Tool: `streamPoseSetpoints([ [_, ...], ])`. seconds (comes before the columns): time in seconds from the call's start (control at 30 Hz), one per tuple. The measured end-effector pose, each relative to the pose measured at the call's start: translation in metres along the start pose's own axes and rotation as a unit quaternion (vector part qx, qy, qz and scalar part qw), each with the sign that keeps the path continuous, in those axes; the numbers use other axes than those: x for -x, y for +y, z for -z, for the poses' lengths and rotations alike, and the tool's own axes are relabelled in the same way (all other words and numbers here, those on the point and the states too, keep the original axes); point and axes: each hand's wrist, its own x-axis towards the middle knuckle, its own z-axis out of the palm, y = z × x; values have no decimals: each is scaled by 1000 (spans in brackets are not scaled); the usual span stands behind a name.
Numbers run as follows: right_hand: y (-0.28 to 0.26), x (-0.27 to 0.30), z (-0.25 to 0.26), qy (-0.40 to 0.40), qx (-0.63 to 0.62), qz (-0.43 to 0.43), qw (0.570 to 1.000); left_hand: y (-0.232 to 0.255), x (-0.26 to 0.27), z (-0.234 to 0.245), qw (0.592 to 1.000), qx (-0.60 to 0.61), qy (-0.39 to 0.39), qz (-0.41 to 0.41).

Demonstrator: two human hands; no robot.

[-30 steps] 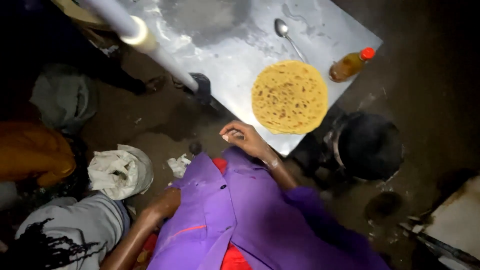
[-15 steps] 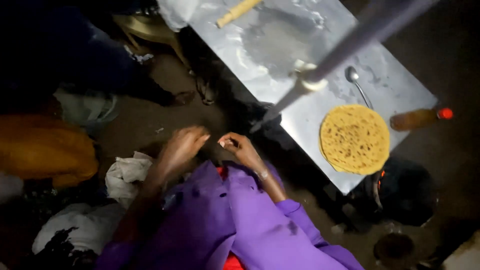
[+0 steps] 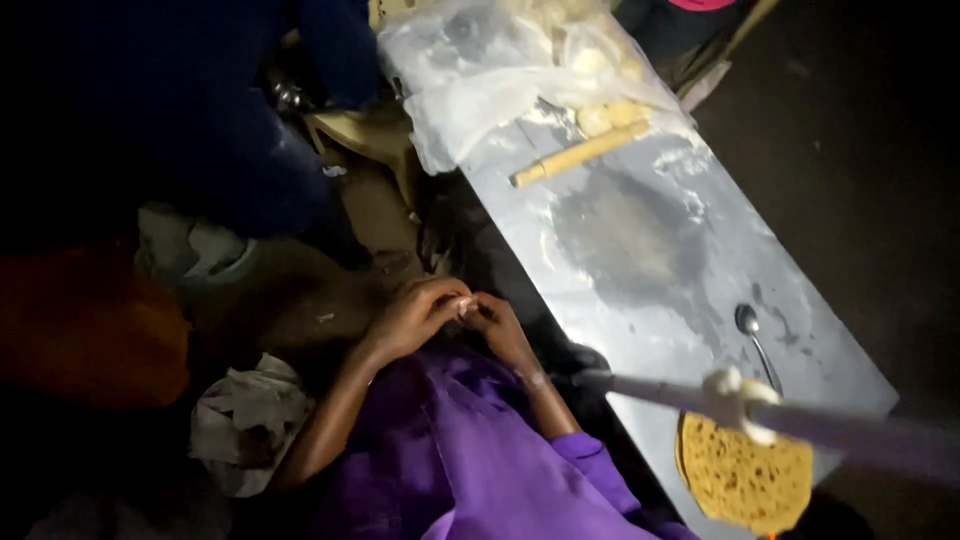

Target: Rolling out dough and cooking chapatis on a flat pan.

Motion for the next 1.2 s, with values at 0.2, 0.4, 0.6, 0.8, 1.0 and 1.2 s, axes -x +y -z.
streamPoseSetpoints([
  [0.2, 23, -97, 25, 59, -70, 78, 993, -72, -64, 33, 988, -79, 110, -71],
  [0.4, -6, -112, 65, 148, -111, 60, 981, -103, -157, 22, 994, 18, 107, -13],
  [0.6, 15, -84, 94, 278, -137, 10, 951, -127, -277, -41, 967, -183, 111, -137],
  [0.8, 20, -55, 102, 412, -134, -31, 901, -158, -343, -104, 923, -354, 57, -137],
  [1.0, 21, -73, 129, 529, -115, -59, 839, -120, -326, -115, 949, -259, -76, -166],
  [1.2, 20, -134, 169, 588, 67, -65, 803, -99, -360, -64, 944, -253, -163, -134],
])
